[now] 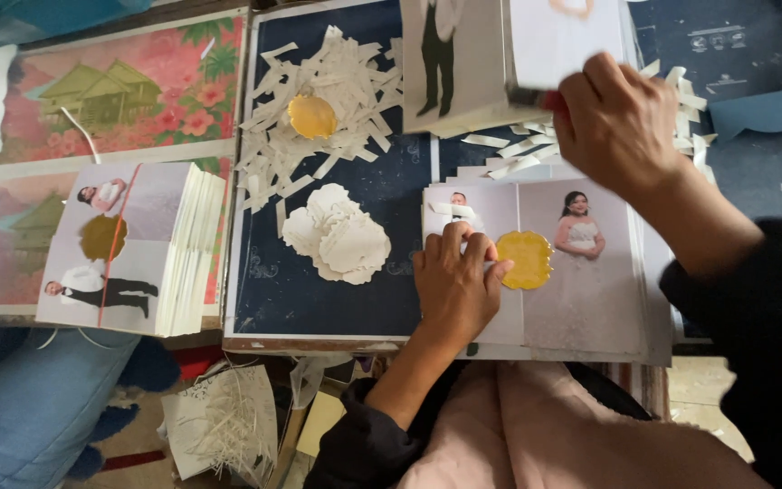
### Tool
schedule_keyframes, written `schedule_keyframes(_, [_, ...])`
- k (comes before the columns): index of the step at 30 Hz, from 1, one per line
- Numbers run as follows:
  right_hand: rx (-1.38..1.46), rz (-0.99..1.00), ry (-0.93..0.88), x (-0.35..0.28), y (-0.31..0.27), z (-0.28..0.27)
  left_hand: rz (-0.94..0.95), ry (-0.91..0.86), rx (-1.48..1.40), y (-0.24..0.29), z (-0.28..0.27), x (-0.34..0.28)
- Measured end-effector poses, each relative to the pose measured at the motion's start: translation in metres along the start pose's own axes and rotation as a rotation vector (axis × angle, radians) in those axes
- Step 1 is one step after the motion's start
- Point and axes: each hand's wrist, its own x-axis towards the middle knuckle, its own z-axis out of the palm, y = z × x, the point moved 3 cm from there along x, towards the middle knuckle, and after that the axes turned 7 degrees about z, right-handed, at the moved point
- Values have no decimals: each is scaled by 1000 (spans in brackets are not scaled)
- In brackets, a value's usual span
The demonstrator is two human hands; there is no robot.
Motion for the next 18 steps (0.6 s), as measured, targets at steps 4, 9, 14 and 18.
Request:
schedule_keyframes(4, [327,3,-262,-27,-23,-62,-68,-2,-107,-10,8,-3])
schedule_keyframes(9, [490,-6,-508,-86,-47,-112,-204,117,-693,-48,-7,-15])
schedule_keyframes(14, [684,-109,-547,-108,-48,-110,-234,301,-418,-47,-60,-5])
schedule_keyframes(18, [1056,79,-674,-112,-37,-96,181,23,-57,-4,-45,-8])
